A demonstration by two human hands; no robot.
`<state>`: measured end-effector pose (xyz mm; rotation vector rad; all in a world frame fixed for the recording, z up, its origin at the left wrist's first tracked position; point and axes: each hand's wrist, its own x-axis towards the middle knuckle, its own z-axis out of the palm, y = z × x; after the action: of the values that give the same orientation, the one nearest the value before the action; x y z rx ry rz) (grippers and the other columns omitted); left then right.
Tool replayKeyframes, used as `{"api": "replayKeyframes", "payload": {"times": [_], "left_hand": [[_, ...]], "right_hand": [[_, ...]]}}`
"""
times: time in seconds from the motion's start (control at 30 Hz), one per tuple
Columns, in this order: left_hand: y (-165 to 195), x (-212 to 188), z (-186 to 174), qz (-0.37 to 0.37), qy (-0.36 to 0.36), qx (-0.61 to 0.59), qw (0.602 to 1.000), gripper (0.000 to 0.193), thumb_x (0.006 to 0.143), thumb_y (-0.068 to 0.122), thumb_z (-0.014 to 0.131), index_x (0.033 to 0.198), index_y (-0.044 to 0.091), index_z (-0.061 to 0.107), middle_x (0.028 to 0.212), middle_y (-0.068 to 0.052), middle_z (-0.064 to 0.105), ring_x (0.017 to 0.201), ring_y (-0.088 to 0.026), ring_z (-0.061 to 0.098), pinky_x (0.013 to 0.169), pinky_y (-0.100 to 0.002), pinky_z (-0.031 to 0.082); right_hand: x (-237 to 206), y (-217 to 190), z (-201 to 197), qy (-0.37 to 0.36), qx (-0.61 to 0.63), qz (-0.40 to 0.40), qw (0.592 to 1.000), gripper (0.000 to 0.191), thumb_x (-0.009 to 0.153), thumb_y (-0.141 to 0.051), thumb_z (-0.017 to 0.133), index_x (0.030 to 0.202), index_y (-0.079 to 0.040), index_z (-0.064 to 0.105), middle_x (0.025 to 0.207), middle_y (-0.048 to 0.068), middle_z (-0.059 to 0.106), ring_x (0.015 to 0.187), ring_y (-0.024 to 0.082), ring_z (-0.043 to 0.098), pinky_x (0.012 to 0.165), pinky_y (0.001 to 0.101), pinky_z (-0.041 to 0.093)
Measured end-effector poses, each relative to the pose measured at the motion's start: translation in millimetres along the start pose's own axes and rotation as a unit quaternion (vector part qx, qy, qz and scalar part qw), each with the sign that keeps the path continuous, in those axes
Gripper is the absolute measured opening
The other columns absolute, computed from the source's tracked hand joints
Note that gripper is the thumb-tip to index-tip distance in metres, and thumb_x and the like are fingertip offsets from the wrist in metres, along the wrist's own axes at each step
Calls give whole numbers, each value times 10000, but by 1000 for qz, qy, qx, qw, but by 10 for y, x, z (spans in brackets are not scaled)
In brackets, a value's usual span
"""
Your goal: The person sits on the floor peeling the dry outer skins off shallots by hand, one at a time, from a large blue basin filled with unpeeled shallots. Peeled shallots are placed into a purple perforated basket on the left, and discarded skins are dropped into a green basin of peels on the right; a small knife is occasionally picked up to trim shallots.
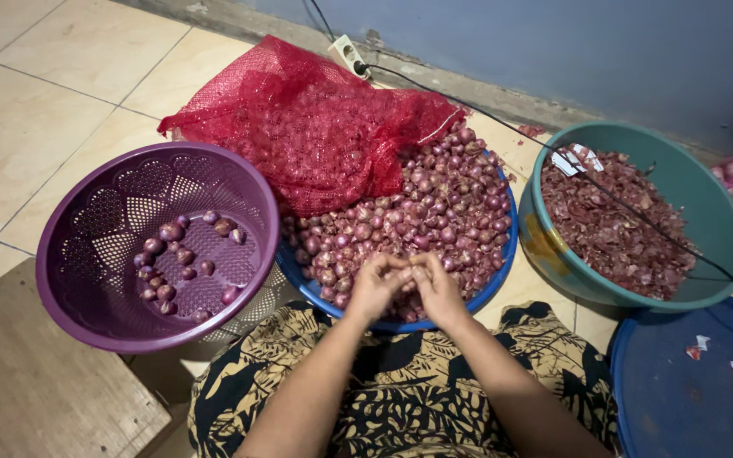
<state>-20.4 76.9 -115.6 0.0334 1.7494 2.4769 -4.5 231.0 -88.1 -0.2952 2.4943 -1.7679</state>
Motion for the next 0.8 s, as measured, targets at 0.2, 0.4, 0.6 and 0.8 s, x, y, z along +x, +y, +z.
{"api": "replayKeyframes", "payload": {"times": [0.2,0.4,0.6,0.8], "left_hand": [[-3,-25,34,55,-12,70,996,243,858,-70,731,1082,6,678,1034,-44,704,923,-112,676,822,-235,577],[-62,-48,83,29,-40,18,999,381,814,-125,732,1135,43,614,988,-21,669,885,-87,646,805,-229,578],[-58,-46,57,32,-12,90,995,314,818,-96,798,1085,11,671,955,-17,690,825,-82,613,756,-233,556],[-29,-9,-4,25,2,59,998,265,805,-63,805,1028,15,684,946,-33,724,841,-87,683,773,-245,591]], "right_hand": [[61,-1,-112,-7,114,133,985,300,1068,-197,554,1345,-90,598,851,53,628,691,127,539,603,262,429],[87,32,-54,67,149,91,982,174,979,-105,645,1123,-8,639,931,-4,723,812,70,666,708,232,541],[105,-60,-160,31,153,151,976,212,1039,-208,575,1186,-57,601,820,-6,632,660,71,539,573,226,436],[-14,-64,-360,-150,108,165,969,389,1018,-237,512,1404,-222,468,646,-21,492,512,73,425,462,230,326]]}}
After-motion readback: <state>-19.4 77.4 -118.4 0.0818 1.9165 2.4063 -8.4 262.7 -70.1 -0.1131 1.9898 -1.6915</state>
